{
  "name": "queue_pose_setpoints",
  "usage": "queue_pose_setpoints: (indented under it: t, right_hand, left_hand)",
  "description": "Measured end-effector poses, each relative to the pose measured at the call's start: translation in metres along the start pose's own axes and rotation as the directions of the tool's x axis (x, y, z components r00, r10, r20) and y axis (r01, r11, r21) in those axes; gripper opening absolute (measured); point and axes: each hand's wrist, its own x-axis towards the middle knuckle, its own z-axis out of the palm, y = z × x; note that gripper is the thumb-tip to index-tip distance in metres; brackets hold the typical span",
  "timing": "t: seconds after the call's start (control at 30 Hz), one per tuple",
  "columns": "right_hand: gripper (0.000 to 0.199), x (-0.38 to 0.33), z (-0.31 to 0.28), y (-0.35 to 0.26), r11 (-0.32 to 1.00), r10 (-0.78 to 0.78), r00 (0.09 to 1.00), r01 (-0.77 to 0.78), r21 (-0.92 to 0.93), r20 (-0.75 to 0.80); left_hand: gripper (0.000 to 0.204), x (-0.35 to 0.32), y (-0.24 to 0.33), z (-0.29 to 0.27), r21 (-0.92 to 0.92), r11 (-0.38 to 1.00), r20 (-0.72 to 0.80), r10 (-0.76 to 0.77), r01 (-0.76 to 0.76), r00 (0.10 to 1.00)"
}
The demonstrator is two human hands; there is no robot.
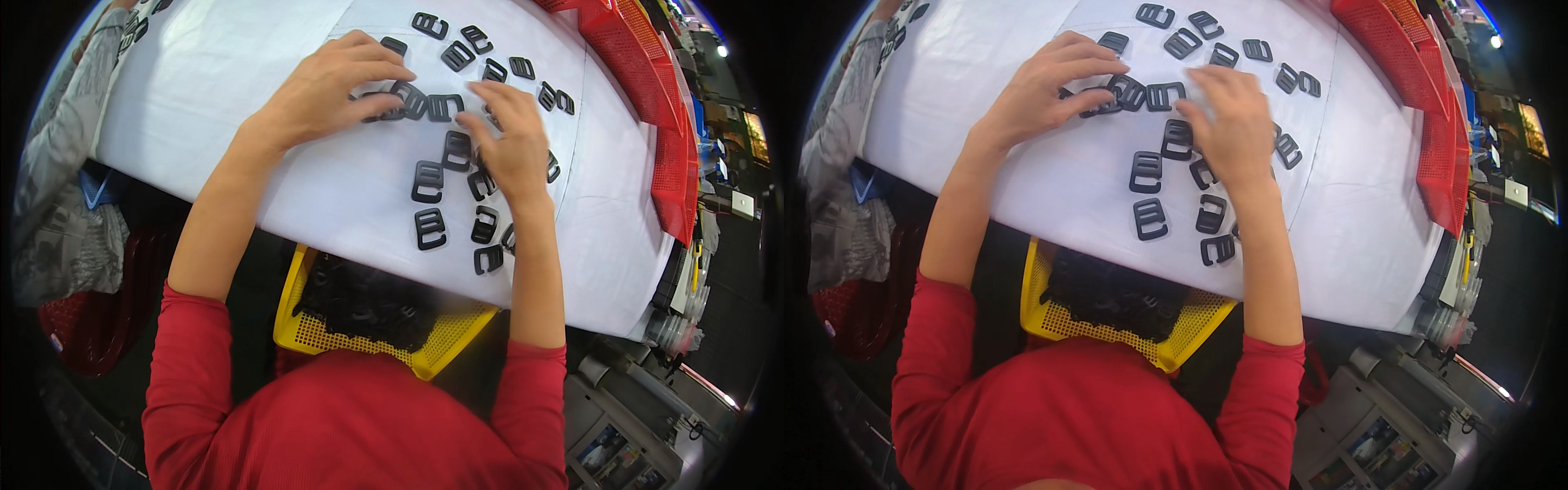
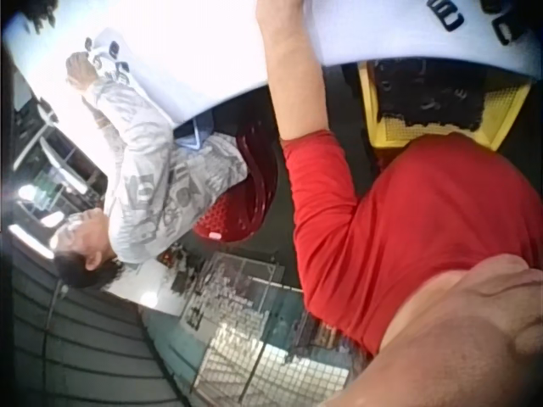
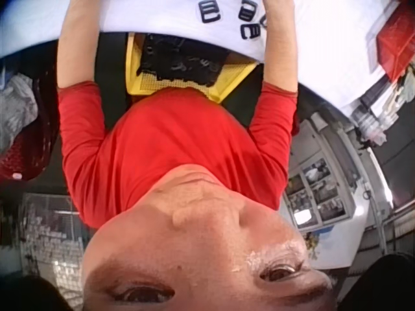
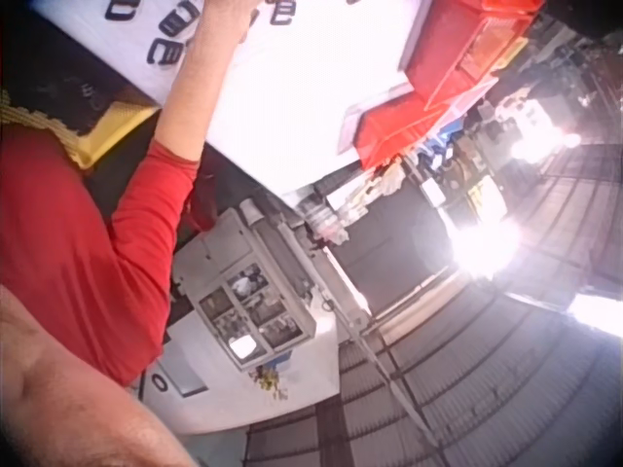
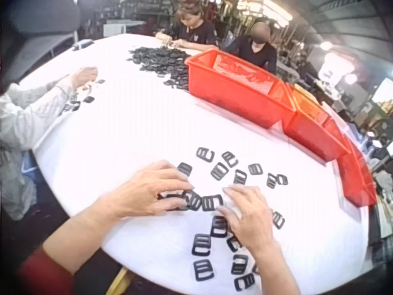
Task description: The person repeatedly picks up small black plastic buckles from a yellow basket, places them on a white table, and arranges them into neat rows. They then gather the arranged buckles and return them to the basket, repeating the cycle.
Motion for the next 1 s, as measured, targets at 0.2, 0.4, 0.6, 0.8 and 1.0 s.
queue_pose_setpoints:
  t: [0.2, 0.4, 0.6, 0.8, 1.0]
  right_hand:
    - [0.018, 0.011, 0.017, -0.002, 0.997, -0.029, 0.998, 0.024, 0.068, 0.064]
    - [0.020, 0.026, 0.009, 0.022, 0.911, 0.354, 0.934, -0.356, 0.210, 0.049]
    - [0.010, -0.023, -0.036, 0.002, 0.911, 0.363, 0.932, -0.349, 0.220, -0.024]
    - [0.010, -0.100, -0.048, -0.024, 0.951, 0.291, 0.949, -0.273, 0.143, -0.119]
    - [0.021, -0.096, -0.031, -0.023, 0.941, 0.335, 0.942, -0.334, 0.061, 0.002]
  left_hand:
    - [0.027, -0.001, -0.001, 0.012, 0.108, 0.993, 0.039, 0.036, -0.040, 0.999]
    - [0.023, 0.006, 0.009, 0.021, 0.165, 0.986, -0.040, -0.020, 0.026, 0.999]
    - [0.011, 0.006, -0.005, 0.005, 0.132, 0.990, -0.322, -0.003, 0.048, 0.947]
    - [0.008, 0.013, 0.008, 0.001, 0.089, 0.994, -0.377, -0.029, 0.067, 0.926]
    - [0.012, 0.007, 0.033, 0.019, 0.083, 0.992, -0.245, 0.112, -0.094, 0.963]
